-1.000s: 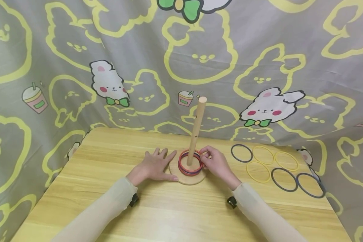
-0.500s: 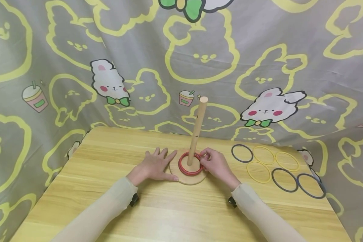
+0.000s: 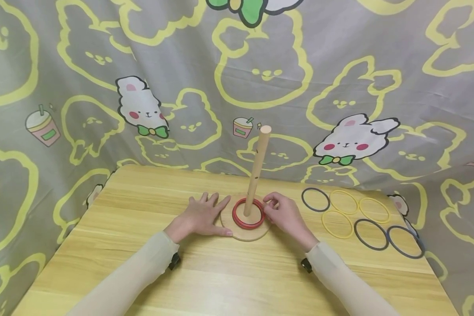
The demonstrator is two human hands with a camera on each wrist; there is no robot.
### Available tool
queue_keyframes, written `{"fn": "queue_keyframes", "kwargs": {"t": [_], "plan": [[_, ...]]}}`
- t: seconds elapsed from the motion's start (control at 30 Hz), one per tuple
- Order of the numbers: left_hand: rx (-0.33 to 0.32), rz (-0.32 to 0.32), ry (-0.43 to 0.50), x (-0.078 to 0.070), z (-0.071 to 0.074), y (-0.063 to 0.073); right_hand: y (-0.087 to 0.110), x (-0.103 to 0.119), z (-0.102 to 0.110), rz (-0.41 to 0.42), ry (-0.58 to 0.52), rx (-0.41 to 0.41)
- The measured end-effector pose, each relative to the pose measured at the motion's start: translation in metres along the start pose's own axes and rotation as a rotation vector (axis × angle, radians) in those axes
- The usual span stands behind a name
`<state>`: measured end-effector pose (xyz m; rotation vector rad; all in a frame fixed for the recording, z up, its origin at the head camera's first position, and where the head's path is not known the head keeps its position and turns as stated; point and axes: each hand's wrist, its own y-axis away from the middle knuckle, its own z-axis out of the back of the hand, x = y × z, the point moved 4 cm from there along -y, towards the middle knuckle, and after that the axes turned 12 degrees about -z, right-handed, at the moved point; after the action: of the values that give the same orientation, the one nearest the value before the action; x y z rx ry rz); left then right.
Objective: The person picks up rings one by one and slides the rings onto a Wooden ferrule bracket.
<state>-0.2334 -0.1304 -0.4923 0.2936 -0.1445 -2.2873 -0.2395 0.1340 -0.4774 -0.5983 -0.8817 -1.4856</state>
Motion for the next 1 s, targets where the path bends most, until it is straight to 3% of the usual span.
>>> {"fn": "queue_keyframes", "kwargs": {"t": [0.27,0.4,0.63,1.0], "plan": [[0.006,0.012,-0.004,0.002,-0.002,-0.001,0.007,-0.011,0.021,0.043,-0.077,-0.046],[0.007,0.01,0.0,-0.001,0.002,0.001,0.008,-0.022,0.036,0.042,-0.064,-0.089],[-0.002,0.003,-0.003,-0.002,0.003,0.001,0.0,-0.046,0.066,0.016,0.034,-0.166],[-0.003,0.002,-0.014,-0.002,0.003,0.0,-0.008,-0.081,0.104,-0.095,0.218,-0.138]]}}
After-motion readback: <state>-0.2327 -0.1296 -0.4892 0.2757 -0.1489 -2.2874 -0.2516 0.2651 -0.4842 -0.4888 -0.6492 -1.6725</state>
